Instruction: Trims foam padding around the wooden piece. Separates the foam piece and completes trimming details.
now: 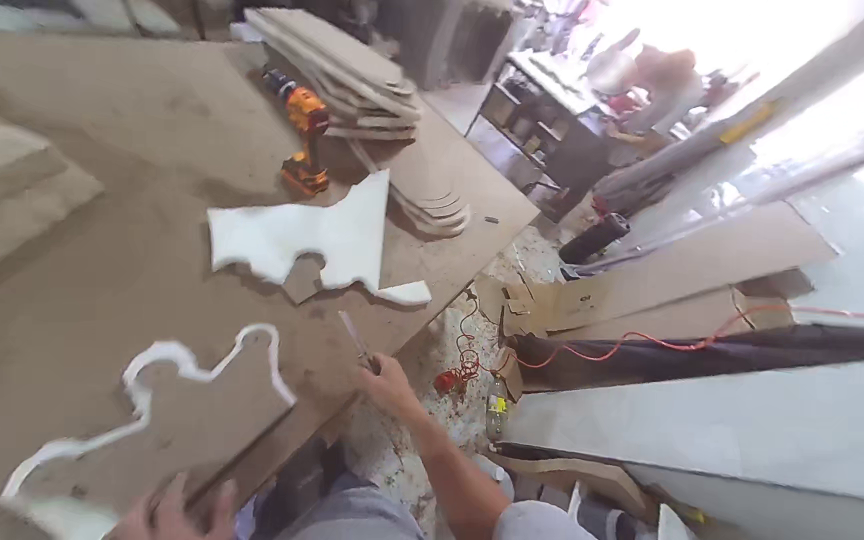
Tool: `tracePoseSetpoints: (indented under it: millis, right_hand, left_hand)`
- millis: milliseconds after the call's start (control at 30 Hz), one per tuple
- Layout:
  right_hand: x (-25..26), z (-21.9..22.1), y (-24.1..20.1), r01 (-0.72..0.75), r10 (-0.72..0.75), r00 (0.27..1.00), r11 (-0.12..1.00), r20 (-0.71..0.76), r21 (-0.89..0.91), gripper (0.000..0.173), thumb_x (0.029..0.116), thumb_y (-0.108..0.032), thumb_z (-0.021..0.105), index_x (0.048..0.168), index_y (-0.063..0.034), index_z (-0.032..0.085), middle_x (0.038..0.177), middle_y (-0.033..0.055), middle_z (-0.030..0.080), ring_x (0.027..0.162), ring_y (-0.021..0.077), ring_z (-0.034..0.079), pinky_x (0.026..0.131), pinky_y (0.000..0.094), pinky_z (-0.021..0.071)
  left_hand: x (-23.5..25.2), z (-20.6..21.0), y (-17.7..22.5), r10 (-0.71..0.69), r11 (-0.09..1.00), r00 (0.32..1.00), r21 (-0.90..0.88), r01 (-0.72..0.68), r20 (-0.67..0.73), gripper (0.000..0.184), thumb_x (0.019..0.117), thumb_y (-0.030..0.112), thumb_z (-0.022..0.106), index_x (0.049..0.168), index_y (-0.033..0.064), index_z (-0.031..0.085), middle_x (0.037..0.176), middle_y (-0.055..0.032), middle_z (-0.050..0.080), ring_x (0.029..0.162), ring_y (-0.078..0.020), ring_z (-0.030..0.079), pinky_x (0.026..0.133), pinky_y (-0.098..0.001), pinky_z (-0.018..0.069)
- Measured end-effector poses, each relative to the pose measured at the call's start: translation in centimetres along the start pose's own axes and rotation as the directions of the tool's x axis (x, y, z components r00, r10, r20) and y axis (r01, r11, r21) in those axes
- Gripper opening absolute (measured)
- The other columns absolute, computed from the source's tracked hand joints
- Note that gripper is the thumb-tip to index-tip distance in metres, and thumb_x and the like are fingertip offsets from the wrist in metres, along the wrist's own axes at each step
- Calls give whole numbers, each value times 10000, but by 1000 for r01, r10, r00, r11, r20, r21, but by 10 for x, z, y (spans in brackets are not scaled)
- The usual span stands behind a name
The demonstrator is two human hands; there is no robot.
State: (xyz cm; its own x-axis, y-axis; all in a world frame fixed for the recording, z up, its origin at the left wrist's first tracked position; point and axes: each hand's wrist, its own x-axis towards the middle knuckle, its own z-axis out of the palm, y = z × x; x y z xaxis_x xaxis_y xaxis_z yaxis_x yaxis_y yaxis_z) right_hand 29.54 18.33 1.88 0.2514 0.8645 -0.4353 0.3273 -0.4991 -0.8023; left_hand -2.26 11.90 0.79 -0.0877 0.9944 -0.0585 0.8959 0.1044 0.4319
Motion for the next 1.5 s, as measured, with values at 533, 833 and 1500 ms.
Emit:
tracePoseSetpoints:
  millis: [533,833,1500]
  right_hand:
    - [-89,181,-106,699,-449,715,485,536,-526,433,1021,-246,506,1380,-24,603,812,82,709,632,198,657,591,433,557]
    - [-62,225,-107,830,-502,519,103,692,-548,450,1039,-178,465,1474,-198,580,871,120,701,582,254,645,495,436,513]
    - [-55,224,-112,831,-372,528,39,764,-555,518,1023,-140,488,1535,-219,506,850,149,666,583,294,643,500,451,521]
  left_hand:
    - [2,-10,-145,36,980,965,-179,-85,-259,343,1051,289,504,1296,134,688,1351,-92,655,1240,-287,619,1077,-517,453]
    - [10,16,-143,227,945,959,-199,-259,-173,445,1051,368,453,1396,138,617,1550,-66,511,1393,-274,511,1153,-514,382]
    - [7,16,-145,265,948,939,-120,-296,-220,326,1022,356,546,1225,160,709,1424,-42,619,1368,-269,533,1180,-555,338]
